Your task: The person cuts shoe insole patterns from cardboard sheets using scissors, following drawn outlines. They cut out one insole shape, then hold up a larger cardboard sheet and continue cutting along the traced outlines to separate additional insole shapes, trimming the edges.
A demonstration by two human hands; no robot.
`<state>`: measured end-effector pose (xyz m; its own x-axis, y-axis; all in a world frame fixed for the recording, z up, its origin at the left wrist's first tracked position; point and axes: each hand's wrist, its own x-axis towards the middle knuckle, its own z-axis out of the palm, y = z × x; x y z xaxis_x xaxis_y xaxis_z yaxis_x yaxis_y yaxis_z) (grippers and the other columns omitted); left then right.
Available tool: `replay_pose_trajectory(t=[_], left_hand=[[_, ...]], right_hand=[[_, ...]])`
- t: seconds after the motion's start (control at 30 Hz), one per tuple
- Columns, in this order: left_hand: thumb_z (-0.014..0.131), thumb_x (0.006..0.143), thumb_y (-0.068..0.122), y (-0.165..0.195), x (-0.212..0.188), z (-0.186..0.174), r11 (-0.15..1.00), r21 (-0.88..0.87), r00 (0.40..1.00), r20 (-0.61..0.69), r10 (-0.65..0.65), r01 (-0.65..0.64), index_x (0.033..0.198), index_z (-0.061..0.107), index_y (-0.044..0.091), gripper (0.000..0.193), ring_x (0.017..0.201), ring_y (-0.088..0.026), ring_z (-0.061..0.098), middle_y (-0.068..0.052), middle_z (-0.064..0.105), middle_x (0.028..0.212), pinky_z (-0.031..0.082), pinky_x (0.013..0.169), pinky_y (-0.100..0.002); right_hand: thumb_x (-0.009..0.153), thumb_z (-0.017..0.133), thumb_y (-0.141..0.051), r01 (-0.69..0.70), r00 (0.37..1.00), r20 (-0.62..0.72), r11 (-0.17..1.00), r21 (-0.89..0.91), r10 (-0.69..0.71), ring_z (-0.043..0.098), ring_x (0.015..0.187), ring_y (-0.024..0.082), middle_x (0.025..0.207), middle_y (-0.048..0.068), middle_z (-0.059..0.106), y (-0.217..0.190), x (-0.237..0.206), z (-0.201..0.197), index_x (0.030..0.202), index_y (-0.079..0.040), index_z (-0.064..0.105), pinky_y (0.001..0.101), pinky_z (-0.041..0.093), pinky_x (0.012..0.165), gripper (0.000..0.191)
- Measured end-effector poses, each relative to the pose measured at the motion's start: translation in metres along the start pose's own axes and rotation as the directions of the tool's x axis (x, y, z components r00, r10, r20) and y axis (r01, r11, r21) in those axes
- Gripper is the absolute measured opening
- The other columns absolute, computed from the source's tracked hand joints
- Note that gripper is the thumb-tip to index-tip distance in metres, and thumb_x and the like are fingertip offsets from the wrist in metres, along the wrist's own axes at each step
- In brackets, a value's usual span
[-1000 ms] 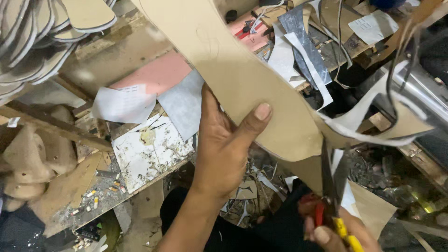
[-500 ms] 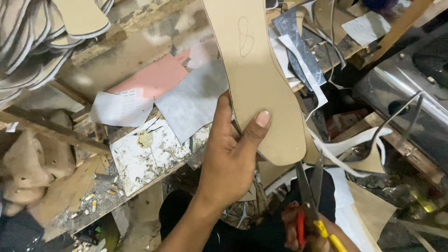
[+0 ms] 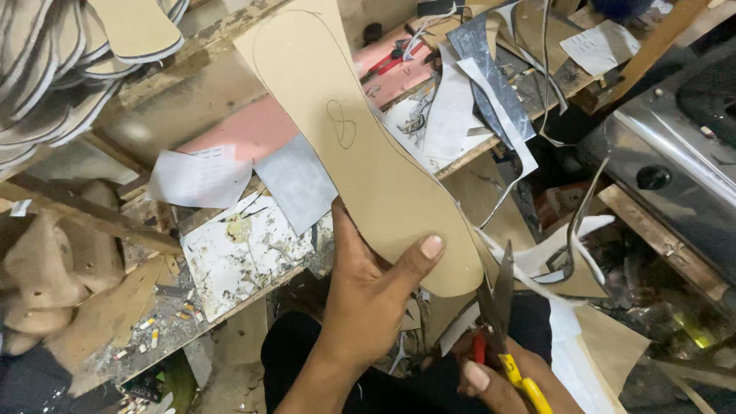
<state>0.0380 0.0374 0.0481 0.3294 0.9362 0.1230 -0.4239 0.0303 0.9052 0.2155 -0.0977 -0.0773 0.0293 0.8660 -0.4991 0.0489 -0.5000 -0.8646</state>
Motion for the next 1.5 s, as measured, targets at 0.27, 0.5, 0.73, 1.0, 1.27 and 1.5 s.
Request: replay_pose_trajectory(t=[0.27, 0.5, 0.73, 1.0, 1.27, 1.5], left_hand=[[0.069, 0.094, 0.004, 0.002, -0.012, -0.001, 0.993, 0.118, 1.0, 0.002, -0.03, 0.03, 0.141, 0.032, 0.0, 0.06, 0.112, -0.017, 0.064, -0.014, 0.061, 0.123, 0.056, 0.096, -0.033], [0.069, 0.094, 0.006, 0.002, -0.016, -0.005, 0.992, 0.123, 0.999, 0.003, -0.04, 0.039, 0.142, 0.028, 0.001, 0.063, 0.112, -0.017, 0.064, -0.014, 0.06, 0.124, 0.056, 0.095, -0.032], [0.067, 0.094, 0.006, 0.002, -0.017, -0.005, 0.993, 0.104, 0.998, -0.022, -0.054, 0.056, 0.143, 0.025, 0.0, 0.065, 0.112, -0.018, 0.064, -0.017, 0.059, 0.125, 0.057, 0.094, -0.034], [0.066, 0.095, 0.009, 0.004, -0.017, -0.009, 0.985, 0.15, 0.997, 0.014, -0.082, 0.079, 0.145, 0.021, -0.001, 0.068, 0.116, -0.021, 0.065, -0.019, 0.057, 0.129, 0.058, 0.096, -0.035], [0.068, 0.095, 0.007, 0.002, -0.019, -0.014, 0.989, 0.143, 0.999, 0.02, -0.049, 0.046, 0.146, 0.023, -0.002, 0.068, 0.116, -0.02, 0.064, -0.019, 0.058, 0.128, 0.056, 0.098, -0.036], [0.068, 0.092, 0.003, -0.006, -0.025, -0.013, 0.986, 0.118, 0.993, 0.027, -0.118, 0.114, 0.148, 0.022, 0.002, 0.072, 0.116, -0.018, 0.063, -0.016, 0.058, 0.128, 0.055, 0.098, -0.034]], right_hand=[[0.099, 0.064, -0.033, 0.175, 0.984, 0.044, 0.978, -0.115, -0.171, 0.062, 0.125, 0.028, 0.129, 0.017, 0.066, -0.007, 0.005, -0.001, 0.161, -0.006, 0.042, 0.0429, 0.043, 0.107, 0.071], [0.1, 0.061, -0.027, 0.348, 0.938, 0.089, 0.917, -0.195, -0.336, 0.042, 0.141, 0.031, 0.147, 0.021, 0.051, -0.009, 0.01, 0.001, 0.155, -0.001, 0.042, 0.0439, 0.03, 0.114, 0.064], [0.093, 0.068, -0.023, 0.147, 0.984, -0.074, 0.968, -0.204, -0.165, 0.068, 0.119, 0.023, 0.121, 0.013, 0.074, -0.016, 0.007, 0.008, 0.15, -0.011, 0.053, 0.0365, 0.048, 0.099, 0.06], [0.089, 0.075, -0.02, -0.104, 0.98, -0.199, 0.92, -0.379, 0.029, 0.075, 0.08, 0.018, 0.083, 0.01, 0.074, -0.038, 0.003, 0.015, 0.121, -0.013, 0.065, 0.0339, 0.057, 0.076, 0.034], [0.08, 0.076, -0.012, 0.093, 0.962, -0.211, 0.938, -0.334, -0.171, 0.075, 0.073, 0.019, 0.082, 0.009, 0.074, -0.023, 0.001, 0.013, 0.123, -0.014, 0.068, 0.0324, 0.057, 0.07, 0.043], [0.091, 0.072, -0.01, 0.173, 0.977, -0.047, 0.898, -0.405, -0.21, 0.072, 0.086, 0.019, 0.089, 0.01, 0.075, -0.022, 0.005, 0.002, 0.128, -0.009, 0.068, 0.0321, 0.057, 0.076, 0.038]])
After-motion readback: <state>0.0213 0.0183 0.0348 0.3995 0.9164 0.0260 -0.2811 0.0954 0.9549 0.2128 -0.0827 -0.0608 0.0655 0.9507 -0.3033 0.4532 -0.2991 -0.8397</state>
